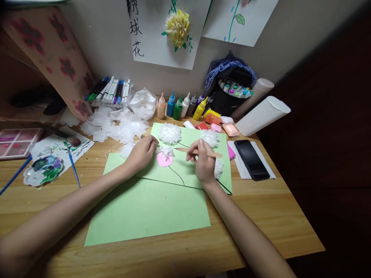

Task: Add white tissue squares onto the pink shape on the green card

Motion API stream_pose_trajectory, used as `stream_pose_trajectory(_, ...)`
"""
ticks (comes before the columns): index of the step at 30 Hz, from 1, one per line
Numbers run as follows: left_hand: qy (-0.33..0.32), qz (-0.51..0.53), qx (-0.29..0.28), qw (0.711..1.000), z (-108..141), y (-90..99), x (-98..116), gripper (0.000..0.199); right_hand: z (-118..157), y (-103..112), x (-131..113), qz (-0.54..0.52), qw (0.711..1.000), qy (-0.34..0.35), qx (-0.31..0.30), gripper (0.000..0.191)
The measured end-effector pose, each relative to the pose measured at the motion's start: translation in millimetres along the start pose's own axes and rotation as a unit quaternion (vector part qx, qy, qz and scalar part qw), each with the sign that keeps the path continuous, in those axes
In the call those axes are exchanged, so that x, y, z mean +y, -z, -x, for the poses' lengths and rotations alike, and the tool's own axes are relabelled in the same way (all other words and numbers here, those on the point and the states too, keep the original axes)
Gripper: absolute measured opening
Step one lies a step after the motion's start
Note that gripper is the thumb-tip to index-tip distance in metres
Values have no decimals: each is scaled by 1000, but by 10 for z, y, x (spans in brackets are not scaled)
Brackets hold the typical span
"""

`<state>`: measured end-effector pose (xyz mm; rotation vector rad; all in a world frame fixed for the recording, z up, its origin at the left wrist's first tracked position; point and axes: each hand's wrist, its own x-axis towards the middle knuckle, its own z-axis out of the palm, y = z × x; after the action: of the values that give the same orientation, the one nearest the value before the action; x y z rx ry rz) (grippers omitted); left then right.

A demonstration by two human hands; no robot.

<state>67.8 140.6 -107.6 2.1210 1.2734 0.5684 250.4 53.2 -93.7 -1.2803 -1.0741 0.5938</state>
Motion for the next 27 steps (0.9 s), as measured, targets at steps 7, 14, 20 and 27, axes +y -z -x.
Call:
stream_pose_trajectory(7, 52, -185, -57, 980, -194, 832, -66, 17, 417, -37, 298, 12, 998, 65, -13, 36)
stream_pose_trajectory(14, 45, -161, -241, 956, -222, 1007, -259, 28, 440, 10, 318, 27, 992, 117, -43, 36)
stream_pose_trajectory(20, 38, -119, -278, 952, -255, 1041, -358, 19, 458, 21, 330, 30, 994, 95, -36, 39)
stream_pose_trajectory(27, -35, -128, -206, 969, -291, 1145, -364, 30, 460, 26, 325, 44, 995, 80, -45, 41)
